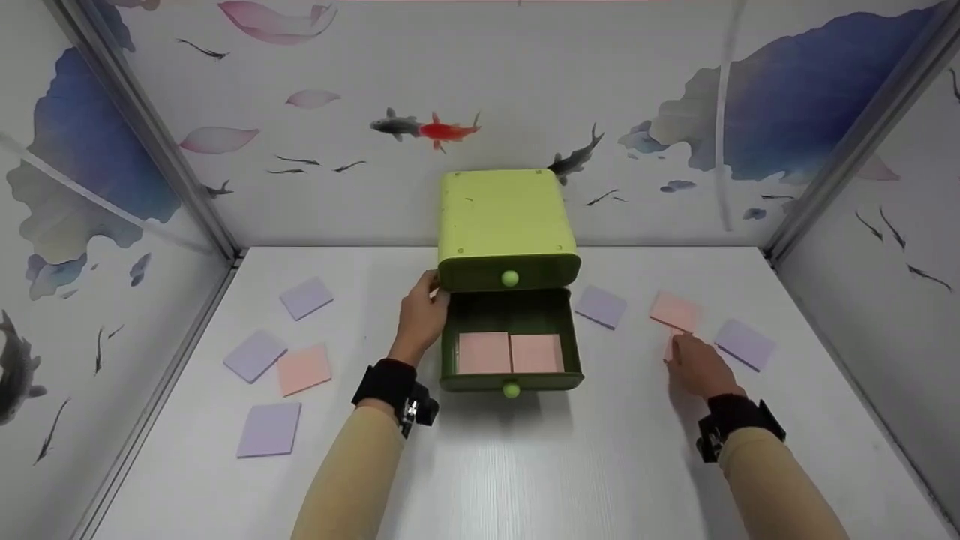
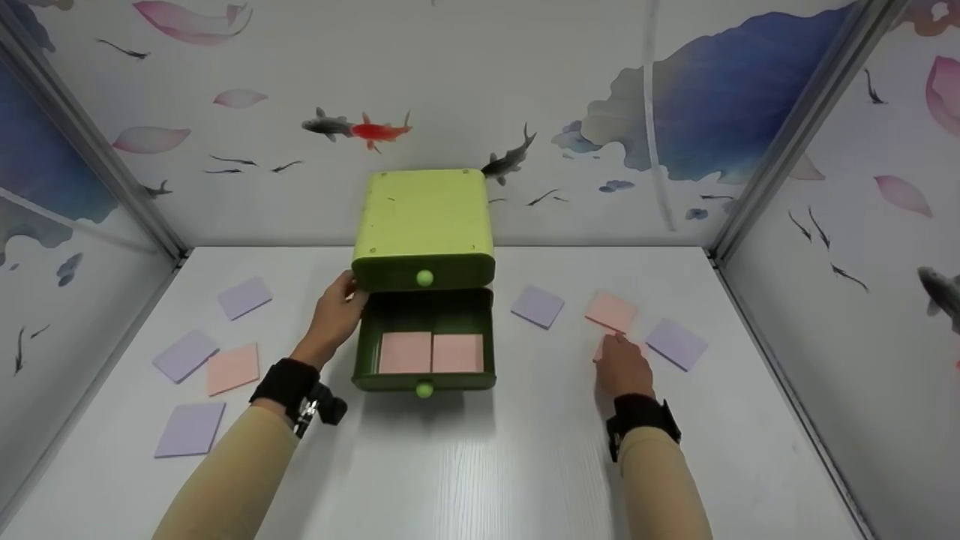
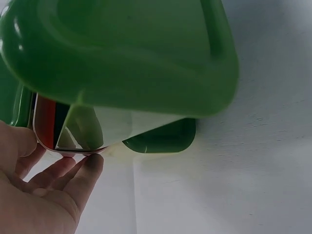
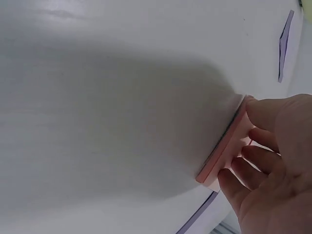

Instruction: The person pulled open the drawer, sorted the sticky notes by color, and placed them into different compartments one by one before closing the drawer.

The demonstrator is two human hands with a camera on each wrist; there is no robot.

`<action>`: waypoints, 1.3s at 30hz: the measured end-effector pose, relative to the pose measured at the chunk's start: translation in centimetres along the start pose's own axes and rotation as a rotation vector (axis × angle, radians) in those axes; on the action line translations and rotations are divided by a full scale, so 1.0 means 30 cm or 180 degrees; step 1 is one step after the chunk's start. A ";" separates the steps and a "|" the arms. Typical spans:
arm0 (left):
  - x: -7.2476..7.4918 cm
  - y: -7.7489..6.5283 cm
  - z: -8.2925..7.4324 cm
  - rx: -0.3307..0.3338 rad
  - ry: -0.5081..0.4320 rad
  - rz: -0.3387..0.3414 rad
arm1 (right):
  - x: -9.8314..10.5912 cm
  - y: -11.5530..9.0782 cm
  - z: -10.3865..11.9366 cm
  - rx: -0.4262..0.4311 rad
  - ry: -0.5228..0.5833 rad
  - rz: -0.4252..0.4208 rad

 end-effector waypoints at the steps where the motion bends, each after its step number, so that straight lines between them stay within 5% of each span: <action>1: 0.001 0.000 0.000 0.0006 0.0001 -0.0006 | 0.001 0.000 -0.001 -0.0006 -0.0014 -0.0018; 7: 0.002 0.000 -0.002 -0.0009 0.0007 0.0007 | 0.011 0.001 -0.008 -0.0023 -0.0044 -0.0166; 23: 0.014 0.003 -0.008 -0.0004 -0.0103 0.0002 | -0.022 0.013 -0.013 -0.0357 -0.0100 0.0477; 39: 0.009 0.007 0.009 0.0062 -0.0108 0.0008 | -0.008 -0.005 -0.009 -0.0450 -0.0047 0.0525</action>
Point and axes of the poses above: each hand's wrist, its own y-axis towards the middle knuckle, its own x-axis out of the back of the hand, z = x × y, the point moved 8 cm from there along y, towards the middle knuckle, and after that the axes turned 12 degrees about -y, right-handed, at the moved point
